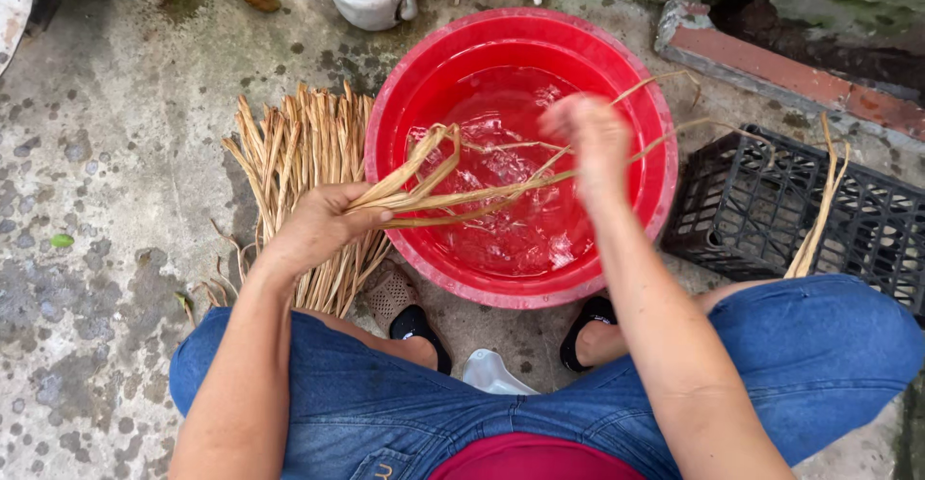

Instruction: The person sits in front of a red basin of water and washes long dried plant strips one at a time, dipping and flexing each strip in the water and placing the washed strips onto a black plastic crate beside the basin.

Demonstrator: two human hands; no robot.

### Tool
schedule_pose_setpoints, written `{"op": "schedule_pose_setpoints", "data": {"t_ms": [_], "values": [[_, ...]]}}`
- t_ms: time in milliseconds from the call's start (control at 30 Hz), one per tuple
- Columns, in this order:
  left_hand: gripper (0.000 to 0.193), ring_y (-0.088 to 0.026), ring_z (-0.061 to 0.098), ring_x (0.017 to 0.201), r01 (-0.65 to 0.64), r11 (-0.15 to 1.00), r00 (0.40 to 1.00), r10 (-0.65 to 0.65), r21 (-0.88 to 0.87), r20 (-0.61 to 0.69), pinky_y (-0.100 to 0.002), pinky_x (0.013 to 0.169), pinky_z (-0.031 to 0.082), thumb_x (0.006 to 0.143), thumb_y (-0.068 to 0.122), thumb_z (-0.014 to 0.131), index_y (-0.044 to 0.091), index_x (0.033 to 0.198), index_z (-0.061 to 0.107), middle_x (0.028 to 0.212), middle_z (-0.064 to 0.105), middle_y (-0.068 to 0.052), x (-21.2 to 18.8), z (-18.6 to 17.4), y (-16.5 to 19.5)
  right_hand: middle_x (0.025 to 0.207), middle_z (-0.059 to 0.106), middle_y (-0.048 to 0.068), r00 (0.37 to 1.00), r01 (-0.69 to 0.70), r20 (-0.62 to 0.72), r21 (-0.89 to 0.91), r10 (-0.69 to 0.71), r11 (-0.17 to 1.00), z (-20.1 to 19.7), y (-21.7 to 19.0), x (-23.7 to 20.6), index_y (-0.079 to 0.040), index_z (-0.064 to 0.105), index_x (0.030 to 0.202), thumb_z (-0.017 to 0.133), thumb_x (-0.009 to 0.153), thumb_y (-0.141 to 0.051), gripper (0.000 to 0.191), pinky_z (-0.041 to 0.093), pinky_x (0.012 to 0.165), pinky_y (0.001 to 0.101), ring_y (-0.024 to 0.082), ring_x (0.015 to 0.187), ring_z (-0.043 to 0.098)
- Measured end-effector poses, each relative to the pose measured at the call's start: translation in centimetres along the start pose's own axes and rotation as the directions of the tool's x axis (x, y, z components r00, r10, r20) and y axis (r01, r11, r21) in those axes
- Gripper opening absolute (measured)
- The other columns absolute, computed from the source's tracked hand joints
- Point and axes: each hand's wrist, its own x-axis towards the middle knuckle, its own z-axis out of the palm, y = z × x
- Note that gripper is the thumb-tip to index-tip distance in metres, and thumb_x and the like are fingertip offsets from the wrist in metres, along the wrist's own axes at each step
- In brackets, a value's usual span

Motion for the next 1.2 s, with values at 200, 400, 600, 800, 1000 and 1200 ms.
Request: {"op": "schedule_pose_setpoints", "data": {"t_ms": [200,400,600,800,1000,1200], "values": [[0.028,-0.008,0.058,0.065,0.028,0.999,0.999,-0.027,0.017,-0.042,-0.027,0.063,0.05,0.089,0.024,0.075,0.017,0.116,0.079,0.08,0.077,0.001,0.5,4.9,1.1,0.061,0.052,-0.004,0.563,-0.718,0.491,-0.108,0.665,0.688,8.2,-2.9,-5.9,-0.011,0.061,0.08,0.053,0.106,-0.045,0.043,0.039,0.045,0.0198,0.007,0.049,0.044],[0.034,-0.015,0.069,0.07,-0.01,0.985,1.0,0.006,0.175,0.018,-0.035,0.072,0.056,0.092,0.038,0.071,0.012,0.112,0.079,0.079,0.078,-0.01,0.8,7.6,0.6,0.062,0.047,-0.007,0.56,-0.823,0.408,0.38,0.721,0.423,8.2,1.6,-6.5,-0.005,0.067,0.101,0.065,0.101,-0.027,0.022,0.029,0.041,0.0184,0.002,0.046,0.036],[0.032,-0.017,0.075,0.079,-0.096,0.969,0.992,0.073,0.228,0.106,-0.037,0.078,0.057,0.093,0.038,0.067,0.015,0.113,0.078,0.085,0.079,-0.01,0.3,6.7,0.7,0.06,0.052,-0.004,0.661,-0.717,0.182,0.439,0.728,0.541,5.4,5.2,-3.8,0.001,0.067,0.099,0.063,0.1,-0.026,0.027,0.026,0.035,0.0183,0.005,0.043,0.035],[0.034,-0.019,0.075,0.084,0.045,0.937,0.986,-0.097,0.346,0.134,-0.039,0.08,0.058,0.092,0.043,0.066,0.021,0.113,0.08,0.089,0.08,-0.009,0.3,4.1,1.0,0.06,0.051,-0.005,0.597,-0.66,-0.073,0.522,0.799,0.54,-1.7,8.9,0.1,-0.002,0.069,0.104,0.063,0.102,-0.026,0.025,0.027,0.039,0.0183,0.004,0.044,0.035],[0.034,-0.017,0.064,0.068,0.147,0.939,0.979,-0.184,0.311,0.092,-0.035,0.066,0.053,0.089,0.042,0.068,0.024,0.113,0.082,0.074,0.076,-0.004,0.3,0.6,1.6,0.056,0.047,-0.007,0.704,-0.503,-0.057,0.664,0.708,0.553,-10.3,11.0,5.2,-0.009,0.065,0.102,0.059,0.102,-0.03,0.021,0.03,0.038,0.0216,0.005,0.041,0.036],[0.028,-0.01,0.045,0.056,0.139,0.975,0.989,-0.147,0.174,0.035,-0.028,0.05,0.039,0.089,0.035,0.073,0.02,0.109,0.086,0.063,0.063,0.0,0.1,-2.9,0.1,0.059,0.049,-0.006,0.711,-0.321,-0.276,0.691,0.647,0.648,-20.8,9.7,11.3,-0.009,0.066,0.105,0.06,0.107,-0.03,0.021,0.031,0.04,0.0225,0.007,0.043,0.038]]}}
